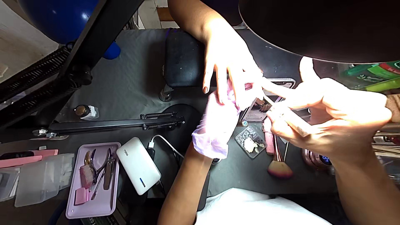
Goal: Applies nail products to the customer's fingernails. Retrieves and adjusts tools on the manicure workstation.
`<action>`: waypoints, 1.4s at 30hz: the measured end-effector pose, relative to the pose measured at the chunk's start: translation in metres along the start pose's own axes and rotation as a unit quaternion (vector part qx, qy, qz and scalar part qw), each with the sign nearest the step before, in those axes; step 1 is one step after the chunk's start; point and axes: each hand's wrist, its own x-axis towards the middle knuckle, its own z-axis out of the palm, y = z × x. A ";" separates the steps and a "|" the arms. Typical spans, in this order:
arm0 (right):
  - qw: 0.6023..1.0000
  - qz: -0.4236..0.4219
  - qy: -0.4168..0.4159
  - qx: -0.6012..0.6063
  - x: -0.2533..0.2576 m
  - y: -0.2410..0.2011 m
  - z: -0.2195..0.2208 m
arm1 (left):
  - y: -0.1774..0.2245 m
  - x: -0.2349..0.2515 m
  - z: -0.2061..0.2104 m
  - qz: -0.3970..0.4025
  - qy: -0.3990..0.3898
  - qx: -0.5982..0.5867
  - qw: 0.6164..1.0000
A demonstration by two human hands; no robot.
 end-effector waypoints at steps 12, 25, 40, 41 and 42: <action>0.995 0.073 -0.045 0.052 -0.034 0.001 -0.031 | 0.002 0.011 0.002 -0.012 0.010 -0.020 1.000; 0.971 0.110 -0.199 -0.070 -0.115 0.009 0.006 | 0.006 0.019 0.006 -0.019 0.059 -0.062 0.996; 0.984 0.134 -0.113 0.013 -0.097 0.007 -0.009 | 0.014 -0.005 0.005 -0.038 0.032 0.019 0.999; 0.988 0.135 -0.061 0.037 -0.085 0.003 -0.014 | 0.015 -0.011 0.004 -0.038 0.036 0.034 0.998; 0.991 0.124 -0.011 0.049 -0.072 -0.001 -0.018 | 0.016 -0.013 0.004 -0.036 0.036 0.041 0.998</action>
